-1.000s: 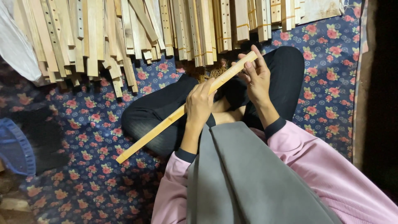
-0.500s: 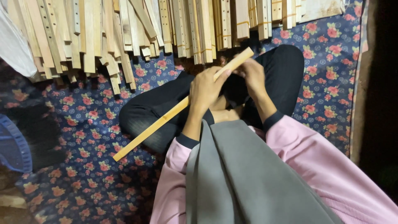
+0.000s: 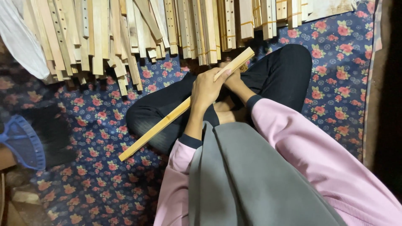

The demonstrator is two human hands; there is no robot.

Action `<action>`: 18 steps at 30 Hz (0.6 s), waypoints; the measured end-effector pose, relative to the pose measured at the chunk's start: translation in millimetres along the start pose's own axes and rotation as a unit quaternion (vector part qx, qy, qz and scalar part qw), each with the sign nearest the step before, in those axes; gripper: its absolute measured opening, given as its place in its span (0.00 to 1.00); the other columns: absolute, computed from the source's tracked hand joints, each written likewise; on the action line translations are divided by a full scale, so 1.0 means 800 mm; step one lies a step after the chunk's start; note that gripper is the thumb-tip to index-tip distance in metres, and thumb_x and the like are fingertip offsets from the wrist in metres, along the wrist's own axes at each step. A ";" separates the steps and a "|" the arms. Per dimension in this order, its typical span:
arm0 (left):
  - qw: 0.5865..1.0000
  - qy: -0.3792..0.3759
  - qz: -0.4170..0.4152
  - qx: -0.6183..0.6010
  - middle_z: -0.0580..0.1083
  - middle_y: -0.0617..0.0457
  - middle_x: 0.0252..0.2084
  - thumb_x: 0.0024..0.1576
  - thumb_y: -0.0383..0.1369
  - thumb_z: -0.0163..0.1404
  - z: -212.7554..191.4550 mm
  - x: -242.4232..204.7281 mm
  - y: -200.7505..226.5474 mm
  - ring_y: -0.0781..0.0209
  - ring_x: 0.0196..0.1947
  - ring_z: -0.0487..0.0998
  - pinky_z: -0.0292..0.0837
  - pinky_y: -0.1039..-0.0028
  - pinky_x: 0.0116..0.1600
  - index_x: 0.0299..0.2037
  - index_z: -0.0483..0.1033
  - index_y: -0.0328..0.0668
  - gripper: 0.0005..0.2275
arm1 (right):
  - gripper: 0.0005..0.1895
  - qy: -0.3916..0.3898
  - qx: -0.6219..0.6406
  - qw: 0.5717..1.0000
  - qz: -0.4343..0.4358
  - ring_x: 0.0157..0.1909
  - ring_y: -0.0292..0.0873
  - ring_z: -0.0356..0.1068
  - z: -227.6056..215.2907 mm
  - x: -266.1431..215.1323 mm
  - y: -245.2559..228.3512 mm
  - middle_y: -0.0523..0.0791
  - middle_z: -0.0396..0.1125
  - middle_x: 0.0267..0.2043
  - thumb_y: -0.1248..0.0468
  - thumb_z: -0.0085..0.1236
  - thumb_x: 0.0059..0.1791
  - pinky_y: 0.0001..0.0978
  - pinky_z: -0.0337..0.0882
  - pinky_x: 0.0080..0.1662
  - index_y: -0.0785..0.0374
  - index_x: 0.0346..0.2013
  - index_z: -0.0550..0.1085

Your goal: The person is sitting on the floor and wrapping thin bands around individual wooden slats from a large pile.

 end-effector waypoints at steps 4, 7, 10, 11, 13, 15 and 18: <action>1.000 0.003 0.000 0.001 0.82 0.55 0.39 0.60 0.53 0.47 -0.002 -0.001 0.002 0.47 0.49 0.81 0.75 0.57 0.53 0.46 0.82 0.62 0.15 | 0.14 0.003 -0.003 1.000 -0.008 0.48 0.66 0.73 0.007 0.000 0.015 0.59 0.74 0.36 0.59 0.59 0.48 0.58 0.69 0.52 0.67 0.40 0.80; 1.000 0.014 0.016 -0.012 0.82 0.52 0.41 0.61 0.52 0.48 -0.003 -0.002 0.001 0.45 0.49 0.81 0.75 0.57 0.53 0.48 0.82 0.58 0.16 | 0.14 0.000 -0.010 1.000 -0.018 0.48 0.66 0.73 0.005 0.006 0.037 0.59 0.74 0.36 0.59 0.59 0.48 0.57 0.69 0.53 0.68 0.41 0.80; 0.999 0.010 0.032 -0.013 0.82 0.48 0.42 0.61 0.52 0.47 0.000 -0.003 0.004 0.41 0.49 0.80 0.75 0.54 0.53 0.48 0.82 0.54 0.17 | 0.14 0.000 -0.019 1.000 -0.018 0.48 0.66 0.74 -0.009 0.007 0.039 0.60 0.74 0.36 0.59 0.60 0.49 0.56 0.69 0.53 0.68 0.41 0.80; 0.999 0.013 0.034 -0.016 0.81 0.48 0.42 0.60 0.52 0.49 0.000 -0.007 0.007 0.41 0.49 0.80 0.75 0.54 0.53 0.48 0.82 0.54 0.17 | 0.12 0.023 0.022 0.999 -0.021 0.45 0.63 0.74 -0.024 0.003 0.024 0.57 0.73 0.34 0.58 0.60 0.50 0.50 0.70 0.51 0.65 0.39 0.80; 0.999 0.022 0.042 -0.020 0.81 0.48 0.43 0.59 0.51 0.51 -0.002 -0.003 0.009 0.41 0.49 0.80 0.75 0.55 0.53 0.48 0.82 0.53 0.17 | 0.10 0.049 0.063 0.996 -0.030 0.43 0.60 0.75 -0.052 0.007 0.004 0.54 0.72 0.32 0.57 0.61 0.50 0.45 0.71 0.48 0.62 0.38 0.79; 0.999 0.016 0.032 -0.005 0.81 0.48 0.42 0.60 0.55 0.48 0.004 -0.002 0.001 0.42 0.49 0.81 0.75 0.55 0.53 0.48 0.82 0.53 0.20 | 0.07 0.078 0.100 0.992 0.019 0.37 0.51 0.76 -0.072 0.003 0.008 0.45 0.73 0.28 0.55 0.72 0.44 0.37 0.73 0.39 0.49 0.27 0.80; 0.999 0.020 0.037 -0.005 0.81 0.49 0.41 0.60 0.57 0.45 0.005 0.000 -0.001 0.42 0.48 0.81 0.75 0.55 0.53 0.47 0.82 0.53 0.22 | 0.19 0.089 0.196 0.974 0.064 0.43 0.52 0.77 -0.094 -0.012 0.010 0.50 0.74 0.38 0.58 0.74 0.42 0.42 0.77 0.40 0.55 0.45 0.78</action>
Point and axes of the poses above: each hand's wrist, its own x-axis towards the middle knuckle, its own z-axis out of the palm, y = z × x, the point moved 5 cm from there along x, towards the middle knuckle
